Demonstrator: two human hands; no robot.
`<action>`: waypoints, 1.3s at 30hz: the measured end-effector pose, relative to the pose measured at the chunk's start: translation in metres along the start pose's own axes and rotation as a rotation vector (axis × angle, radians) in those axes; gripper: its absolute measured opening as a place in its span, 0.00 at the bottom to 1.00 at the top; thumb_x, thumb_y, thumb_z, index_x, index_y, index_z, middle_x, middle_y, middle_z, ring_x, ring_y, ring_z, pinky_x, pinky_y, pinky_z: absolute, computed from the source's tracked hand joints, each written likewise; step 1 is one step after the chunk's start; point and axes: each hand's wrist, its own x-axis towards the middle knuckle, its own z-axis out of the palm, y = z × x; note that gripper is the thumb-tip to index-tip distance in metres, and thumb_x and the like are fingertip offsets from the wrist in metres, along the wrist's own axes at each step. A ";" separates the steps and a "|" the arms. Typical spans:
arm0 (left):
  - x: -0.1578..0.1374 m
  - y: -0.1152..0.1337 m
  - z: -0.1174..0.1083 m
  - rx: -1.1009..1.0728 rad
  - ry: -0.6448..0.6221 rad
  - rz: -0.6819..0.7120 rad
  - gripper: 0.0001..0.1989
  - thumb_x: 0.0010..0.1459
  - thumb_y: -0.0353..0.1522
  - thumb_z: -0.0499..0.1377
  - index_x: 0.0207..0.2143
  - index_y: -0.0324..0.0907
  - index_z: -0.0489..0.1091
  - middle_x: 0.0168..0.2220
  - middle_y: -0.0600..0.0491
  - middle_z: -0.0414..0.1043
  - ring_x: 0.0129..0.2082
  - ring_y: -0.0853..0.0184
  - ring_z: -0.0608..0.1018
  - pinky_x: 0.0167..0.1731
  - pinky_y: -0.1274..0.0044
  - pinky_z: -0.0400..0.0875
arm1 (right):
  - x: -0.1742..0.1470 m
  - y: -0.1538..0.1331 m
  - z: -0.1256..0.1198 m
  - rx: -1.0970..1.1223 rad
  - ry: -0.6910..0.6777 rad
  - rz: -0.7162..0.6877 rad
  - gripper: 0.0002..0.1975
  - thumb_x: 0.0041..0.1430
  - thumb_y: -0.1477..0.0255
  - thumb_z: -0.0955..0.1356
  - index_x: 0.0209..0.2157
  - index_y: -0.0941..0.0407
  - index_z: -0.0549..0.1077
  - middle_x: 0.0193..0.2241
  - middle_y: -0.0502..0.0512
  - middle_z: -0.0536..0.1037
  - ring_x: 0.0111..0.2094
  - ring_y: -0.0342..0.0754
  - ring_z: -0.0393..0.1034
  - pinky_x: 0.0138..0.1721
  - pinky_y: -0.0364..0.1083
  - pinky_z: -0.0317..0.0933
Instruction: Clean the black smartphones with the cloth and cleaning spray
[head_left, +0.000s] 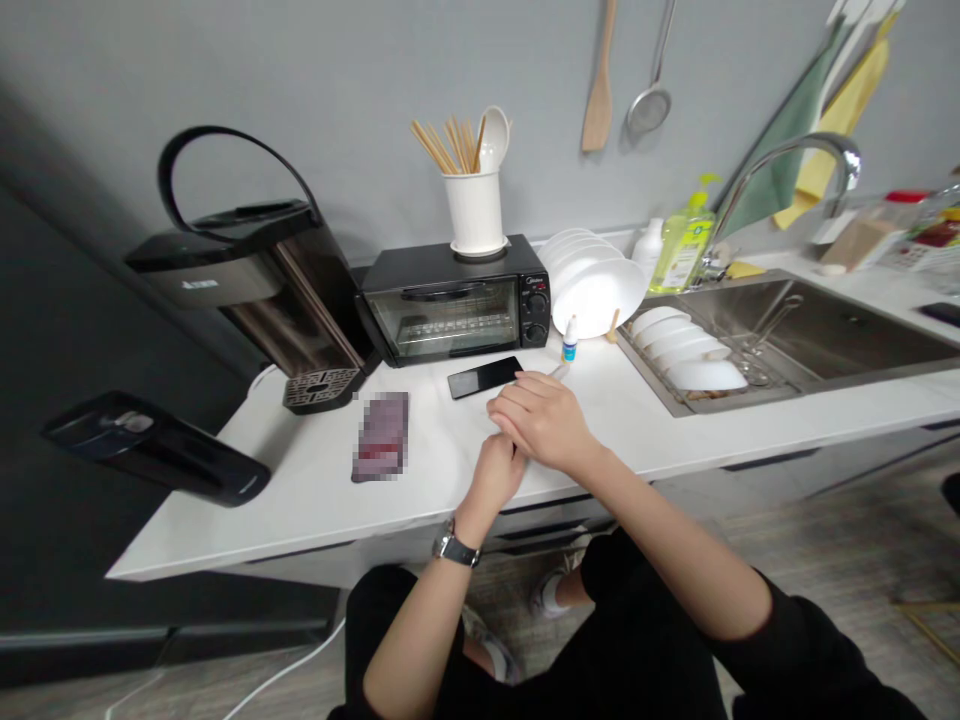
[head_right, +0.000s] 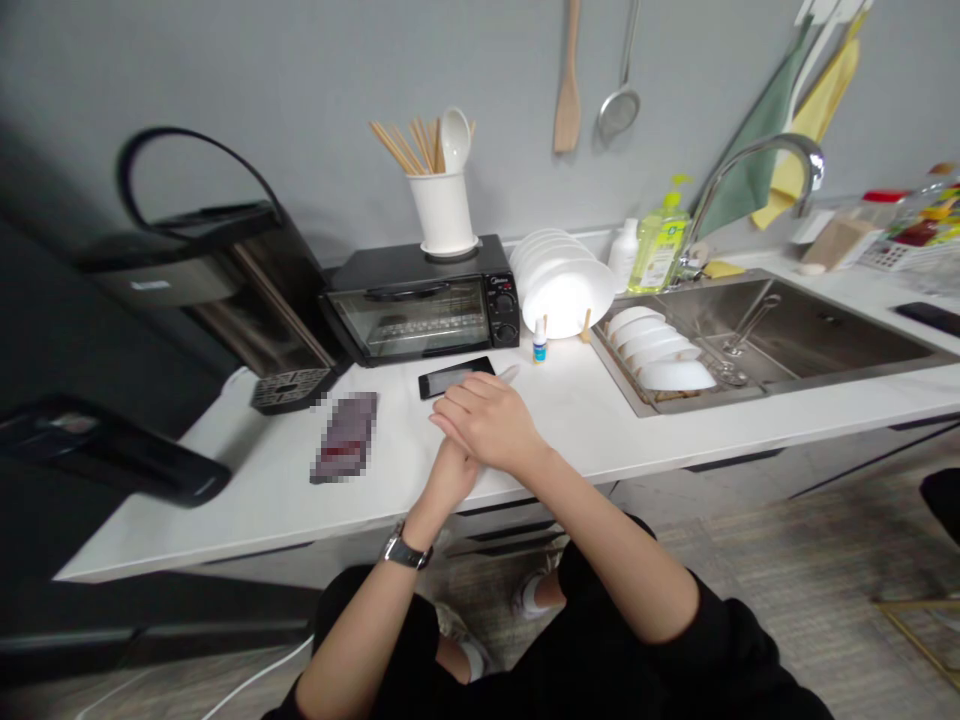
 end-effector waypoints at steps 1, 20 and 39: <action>0.000 0.002 -0.001 0.020 -0.005 -0.005 0.13 0.69 0.31 0.53 0.36 0.39 0.77 0.32 0.44 0.82 0.35 0.56 0.83 0.37 0.70 0.75 | -0.001 0.003 0.000 -0.013 0.022 0.044 0.22 0.77 0.68 0.57 0.31 0.55 0.76 0.28 0.54 0.78 0.33 0.50 0.68 0.44 0.50 0.61; -0.024 0.011 -0.027 0.219 -0.210 0.117 0.52 0.57 0.46 0.70 0.75 0.50 0.45 0.75 0.41 0.49 0.74 0.46 0.55 0.71 0.45 0.44 | -0.108 0.051 -0.002 0.431 0.264 0.978 0.29 0.73 0.46 0.55 0.43 0.56 0.72 0.35 0.57 0.78 0.36 0.50 0.74 0.41 0.50 0.69; -0.036 -0.011 -0.047 0.109 -0.119 0.054 0.46 0.59 0.28 0.67 0.75 0.49 0.48 0.62 0.43 0.70 0.61 0.54 0.72 0.62 0.60 0.69 | -0.099 -0.063 0.040 0.245 -0.340 0.370 0.32 0.72 0.56 0.64 0.69 0.61 0.64 0.68 0.67 0.66 0.70 0.59 0.61 0.70 0.65 0.55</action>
